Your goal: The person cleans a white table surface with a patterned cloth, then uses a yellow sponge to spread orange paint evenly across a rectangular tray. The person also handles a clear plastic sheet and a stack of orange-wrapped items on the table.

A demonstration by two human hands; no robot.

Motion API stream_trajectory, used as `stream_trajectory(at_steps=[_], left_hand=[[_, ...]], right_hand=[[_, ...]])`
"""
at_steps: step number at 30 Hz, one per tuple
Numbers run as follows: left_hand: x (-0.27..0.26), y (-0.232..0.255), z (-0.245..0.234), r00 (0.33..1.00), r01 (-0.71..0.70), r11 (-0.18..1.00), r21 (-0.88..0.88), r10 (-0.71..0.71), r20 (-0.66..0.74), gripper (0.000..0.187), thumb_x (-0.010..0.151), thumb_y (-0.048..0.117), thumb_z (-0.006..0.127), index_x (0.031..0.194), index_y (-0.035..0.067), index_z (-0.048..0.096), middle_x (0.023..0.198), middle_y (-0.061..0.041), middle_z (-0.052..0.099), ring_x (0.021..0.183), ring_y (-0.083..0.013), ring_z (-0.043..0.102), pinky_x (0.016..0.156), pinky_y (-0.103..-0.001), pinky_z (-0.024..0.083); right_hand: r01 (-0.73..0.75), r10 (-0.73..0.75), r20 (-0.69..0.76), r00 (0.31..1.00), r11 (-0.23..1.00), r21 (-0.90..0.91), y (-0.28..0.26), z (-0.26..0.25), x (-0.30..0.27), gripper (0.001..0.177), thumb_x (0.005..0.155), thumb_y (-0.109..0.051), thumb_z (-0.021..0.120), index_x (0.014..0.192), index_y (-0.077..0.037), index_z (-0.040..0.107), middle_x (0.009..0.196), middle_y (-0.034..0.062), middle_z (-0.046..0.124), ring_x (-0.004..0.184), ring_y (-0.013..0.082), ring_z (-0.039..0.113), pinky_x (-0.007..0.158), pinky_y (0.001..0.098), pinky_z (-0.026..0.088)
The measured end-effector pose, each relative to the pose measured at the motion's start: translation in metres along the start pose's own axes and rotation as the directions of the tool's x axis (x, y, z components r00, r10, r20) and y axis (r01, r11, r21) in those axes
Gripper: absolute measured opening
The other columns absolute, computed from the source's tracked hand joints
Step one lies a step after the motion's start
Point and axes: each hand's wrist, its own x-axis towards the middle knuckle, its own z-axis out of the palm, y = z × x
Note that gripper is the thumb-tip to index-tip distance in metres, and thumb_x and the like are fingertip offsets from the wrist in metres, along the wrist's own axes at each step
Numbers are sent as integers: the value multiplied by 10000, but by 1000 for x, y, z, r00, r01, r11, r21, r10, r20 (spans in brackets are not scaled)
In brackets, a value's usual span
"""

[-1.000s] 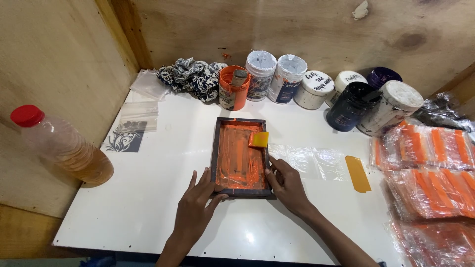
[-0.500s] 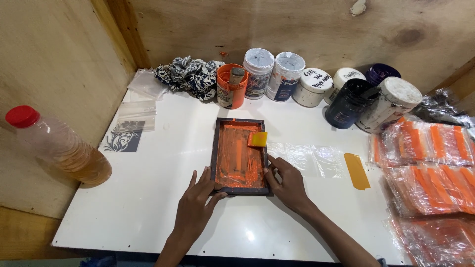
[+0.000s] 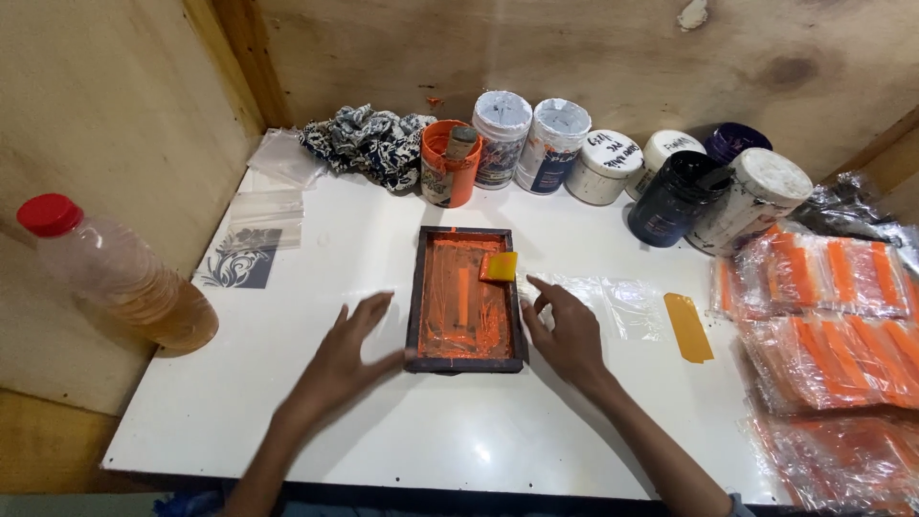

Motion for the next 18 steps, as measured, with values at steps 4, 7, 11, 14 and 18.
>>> stream_trajectory(at_steps=[4,7,11,14,18], left_hand=[[43,-1,-5,996,-64,998,-9,65,62,748,962,390,663,1559,117,305,1494,-331,477,1453,-415,395,1267,-582,108],[60,10,2,1000,-7,996,-86,7,3,656,1017,391,582,1554,109,332,1459,-298,536,1423,-398,449,1219,-618,249],[50,41,-1,993,-61,990,-127,48,-107,547,1058,337,510,1496,34,387,1283,-318,666,1330,-447,543,1147,-614,369],[48,36,2,989,-71,981,-179,47,-137,493,1062,311,474,1472,44,412,1267,-305,681,1310,-437,565,1128,-564,426],[44,37,0,963,-182,965,-188,137,-231,472,1060,328,429,1457,73,439,1318,-252,681,1293,-447,584,1089,-617,428]], right_hand=[[-101,88,97,991,986,135,5,6,11,466,940,-250,690,1347,-24,660,734,120,735,610,198,650,592,348,542],[-111,87,132,987,976,189,24,24,24,461,889,-216,719,1297,-2,687,709,140,724,578,225,694,561,350,552],[-108,72,152,986,964,245,23,29,31,459,858,-192,758,1253,35,698,677,151,709,544,238,697,520,353,548],[-116,80,125,989,944,309,30,34,35,426,837,-105,726,1243,23,701,633,110,654,499,205,674,494,335,543],[-100,76,77,994,913,396,35,26,44,414,870,-97,748,1246,63,679,639,130,643,466,208,645,417,319,504]])
